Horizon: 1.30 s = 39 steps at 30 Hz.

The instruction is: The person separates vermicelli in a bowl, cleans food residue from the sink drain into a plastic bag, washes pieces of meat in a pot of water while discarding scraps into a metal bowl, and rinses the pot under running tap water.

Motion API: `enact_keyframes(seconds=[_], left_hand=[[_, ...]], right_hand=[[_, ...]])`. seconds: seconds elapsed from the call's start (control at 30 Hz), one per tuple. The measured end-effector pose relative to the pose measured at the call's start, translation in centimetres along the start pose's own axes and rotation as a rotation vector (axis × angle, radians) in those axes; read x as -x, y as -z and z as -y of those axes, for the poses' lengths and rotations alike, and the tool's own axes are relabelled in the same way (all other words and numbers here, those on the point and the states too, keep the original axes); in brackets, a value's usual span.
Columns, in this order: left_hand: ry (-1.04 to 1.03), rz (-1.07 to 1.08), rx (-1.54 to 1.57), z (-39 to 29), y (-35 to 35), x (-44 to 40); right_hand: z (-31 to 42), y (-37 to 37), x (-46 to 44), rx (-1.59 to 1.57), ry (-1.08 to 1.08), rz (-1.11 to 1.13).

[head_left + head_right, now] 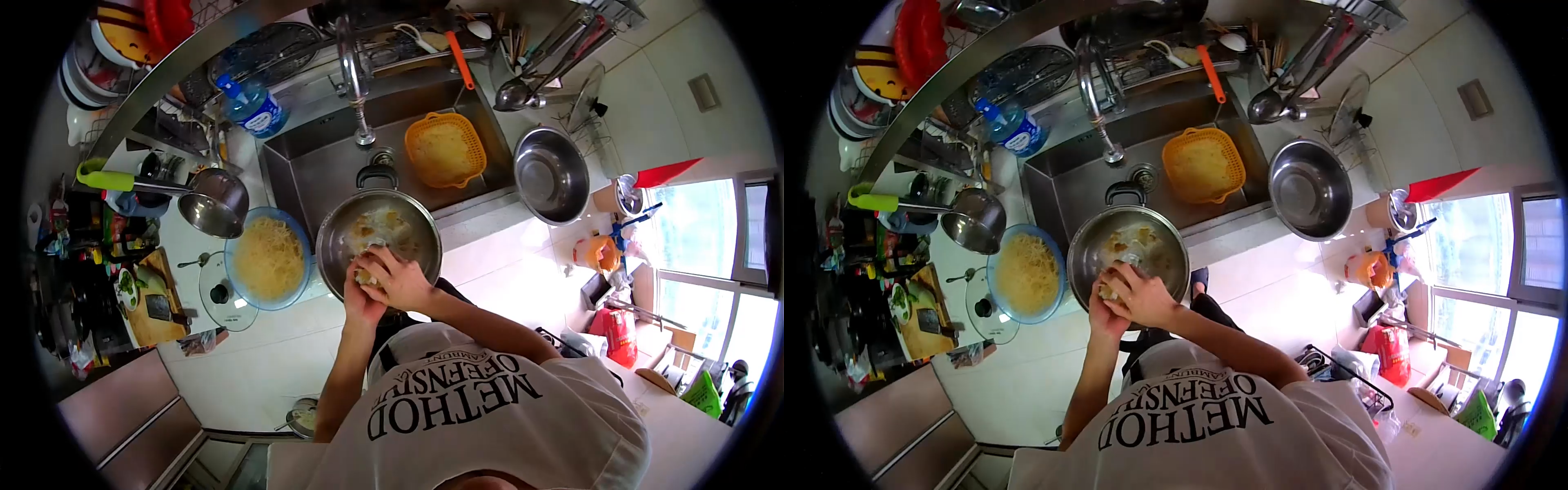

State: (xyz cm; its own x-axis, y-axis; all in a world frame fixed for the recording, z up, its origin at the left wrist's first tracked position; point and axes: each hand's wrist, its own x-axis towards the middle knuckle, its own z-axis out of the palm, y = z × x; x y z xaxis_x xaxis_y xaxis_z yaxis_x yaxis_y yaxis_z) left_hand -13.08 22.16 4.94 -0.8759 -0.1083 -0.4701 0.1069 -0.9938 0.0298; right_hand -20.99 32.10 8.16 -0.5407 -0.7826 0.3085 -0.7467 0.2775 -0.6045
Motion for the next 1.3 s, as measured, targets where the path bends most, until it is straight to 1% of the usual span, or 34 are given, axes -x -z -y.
enact_keyframes(seconds=[0.03, 0.07, 0.13, 0.17, 0.27, 0.3, 0.4, 0.43, 0.53, 0.57, 0.67, 0.8, 0.83, 0.9, 0.97, 1.0, 1.03, 1.13, 1.17, 1.27, 1.3], left_hand=[[0.022, 0.11, 0.024, -0.2, 1.2, -0.8], [-0.001, -0.001, 0.002, 0.2, 2.5, -0.5], [-0.056, -0.206, -0.062, 1.5, 0.3, -0.2], [-0.081, -0.061, -0.057, 1.9, 0.8, -0.1], [-0.195, -0.238, -0.053, 2.9, -0.7, 0.0], [-0.189, -0.096, -0.064, 3.3, -1.0, 0.1], [-0.236, -0.052, -0.074, 4.2, -2.1, 0.1], [-0.289, -0.075, -0.155, 4.6, -2.4, 0.2], [-0.365, -0.155, -0.097, 5.8, -4.8, 0.9], [-0.408, -0.125, -0.128, 6.5, -5.8, 1.2], [-0.45, -0.229, -0.232, 6.7, -5.7, 1.9], [-0.51, -0.06, -0.326, 7.6, -8.9, 2.7], [-0.517, -0.131, -0.404, 7.2, -8.1, 2.3], [-0.529, -0.275, -0.555, 5.6, -4.0, 0.9], [-0.409, -0.379, -0.219, 4.3, 1.5, -1.2], [-0.34, -0.422, -0.056, 4.2, 1.5, -2.1], [-0.305, -0.388, -0.034, 4.5, 1.7, -1.7], [-0.324, -0.31, -0.038, 4.9, 2.8, -1.9], [-0.271, -0.266, 0.015, 4.4, 3.1, -2.2], [-0.212, -0.113, 0.012, 6.1, -0.3, -2.9], [-0.24, -0.156, -0.106, 7.6, -2.7, -3.2]], right_hand=[[-0.3, -0.3, 0.3, -0.003, -0.017, 0.011], [-0.4, -0.4, 0.7, 0.012, -0.002, 0.037], [-1.0, 0.9, 0.4, 0.044, 0.039, 0.064], [-1.1, 1.6, 0.4, 0.051, 0.044, 0.098], [-2.0, 2.1, 0.0, 0.0, 0.101, 0.184], [-2.4, 2.7, -0.1, -0.061, 0.137, 0.155], [-3.4, 4.0, -0.5, -0.153, 0.238, 0.102], [-3.5, 4.4, -0.7, -0.163, 0.265, 0.056], [-3.5, 5.9, -1.0, -0.214, 0.319, 0.088], [-3.3, 6.4, -1.0, -0.183, 0.343, 0.056], [-3.3, 7.3, -1.1, -0.241, 0.41, -0.039], [-3.1, 7.9, -1.8, -0.334, 0.436, -0.071], [-3.4, 7.5, -1.8, -0.315, 0.398, -0.014], [-4.4, 5.9, -1.5, -0.275, 0.322, 0.104], [-6.6, 0.9, 0.6, -0.179, 0.405, -0.012], [-6.9, 1.3, 0.2, -0.124, 0.444, -0.077], [-6.9, 1.7, 0.9, -0.225, 0.273, 0.078], [-7.0, 1.5, 1.2, -0.193, 0.229, 0.102], [-7.2, 1.4, 1.3, -0.198, 0.199, 0.115], [-8.4, 2.2, 1.2, -0.295, 0.189, 0.093], [-8.9, 3.7, 1.3, -0.28, 0.161, 0.073]])
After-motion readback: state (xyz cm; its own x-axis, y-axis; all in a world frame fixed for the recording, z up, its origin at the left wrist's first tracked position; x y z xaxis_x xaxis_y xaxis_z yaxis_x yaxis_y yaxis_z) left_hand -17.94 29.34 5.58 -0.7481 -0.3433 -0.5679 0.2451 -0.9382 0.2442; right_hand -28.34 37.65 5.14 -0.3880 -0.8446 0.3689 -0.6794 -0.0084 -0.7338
